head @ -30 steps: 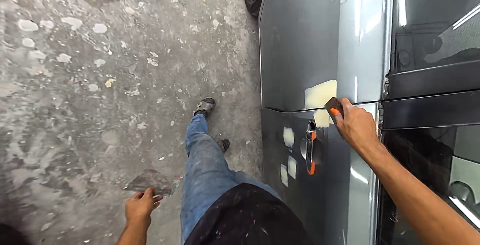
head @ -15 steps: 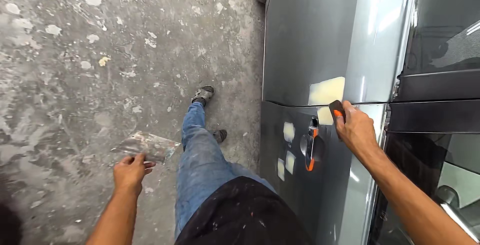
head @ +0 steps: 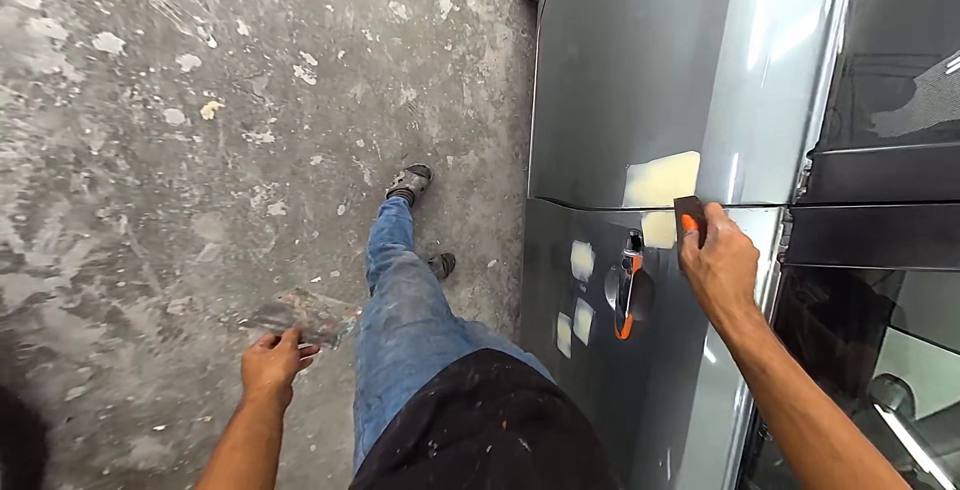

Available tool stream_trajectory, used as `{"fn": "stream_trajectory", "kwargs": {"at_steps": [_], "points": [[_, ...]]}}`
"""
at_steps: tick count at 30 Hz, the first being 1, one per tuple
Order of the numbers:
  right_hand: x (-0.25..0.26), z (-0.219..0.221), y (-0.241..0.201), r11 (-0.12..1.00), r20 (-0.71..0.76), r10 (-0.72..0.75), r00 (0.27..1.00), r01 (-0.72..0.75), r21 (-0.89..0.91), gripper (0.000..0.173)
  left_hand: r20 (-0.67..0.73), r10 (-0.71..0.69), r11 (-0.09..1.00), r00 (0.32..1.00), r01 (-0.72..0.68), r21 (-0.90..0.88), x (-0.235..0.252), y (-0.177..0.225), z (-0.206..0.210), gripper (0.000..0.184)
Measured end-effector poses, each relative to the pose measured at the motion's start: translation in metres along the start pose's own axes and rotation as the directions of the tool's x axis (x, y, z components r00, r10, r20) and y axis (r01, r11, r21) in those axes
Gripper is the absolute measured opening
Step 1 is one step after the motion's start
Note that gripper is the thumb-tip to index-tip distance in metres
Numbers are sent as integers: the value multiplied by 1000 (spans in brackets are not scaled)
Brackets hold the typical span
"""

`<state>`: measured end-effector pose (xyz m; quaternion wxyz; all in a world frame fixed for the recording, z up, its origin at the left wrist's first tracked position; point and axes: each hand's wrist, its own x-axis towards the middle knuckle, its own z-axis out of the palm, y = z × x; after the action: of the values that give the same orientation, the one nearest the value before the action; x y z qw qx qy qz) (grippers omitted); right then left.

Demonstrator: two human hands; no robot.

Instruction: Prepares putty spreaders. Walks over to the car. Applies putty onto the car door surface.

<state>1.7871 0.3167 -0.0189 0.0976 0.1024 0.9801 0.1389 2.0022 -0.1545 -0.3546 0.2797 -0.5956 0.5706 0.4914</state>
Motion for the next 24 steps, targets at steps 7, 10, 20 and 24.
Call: {"fn": "stream_trajectory", "kwargs": {"at_steps": [7, 10, 20, 24], "points": [[-27, -14, 9, 982, 155, 172, 973, -183, 54, 27, -5, 46, 999, 999, -46, -3, 7, 22, -1, 31], [-45, -22, 21, 912, 23, 295, 955, -288, 292, 48, -13, 108, 994, 994, -108, 26, 7, 42, 5, 37], [-95, 29, 32, 762, -132, 419, 898, -269, 589, 55, 150, 455, 890, 878, -445, -97, -13, 177, 64, 17], [-100, 45, 27, 788, -236, 494, 837, -316, 528, 64, 434, 392, 910, 811, -410, -55, -59, 249, 97, 31]]}}
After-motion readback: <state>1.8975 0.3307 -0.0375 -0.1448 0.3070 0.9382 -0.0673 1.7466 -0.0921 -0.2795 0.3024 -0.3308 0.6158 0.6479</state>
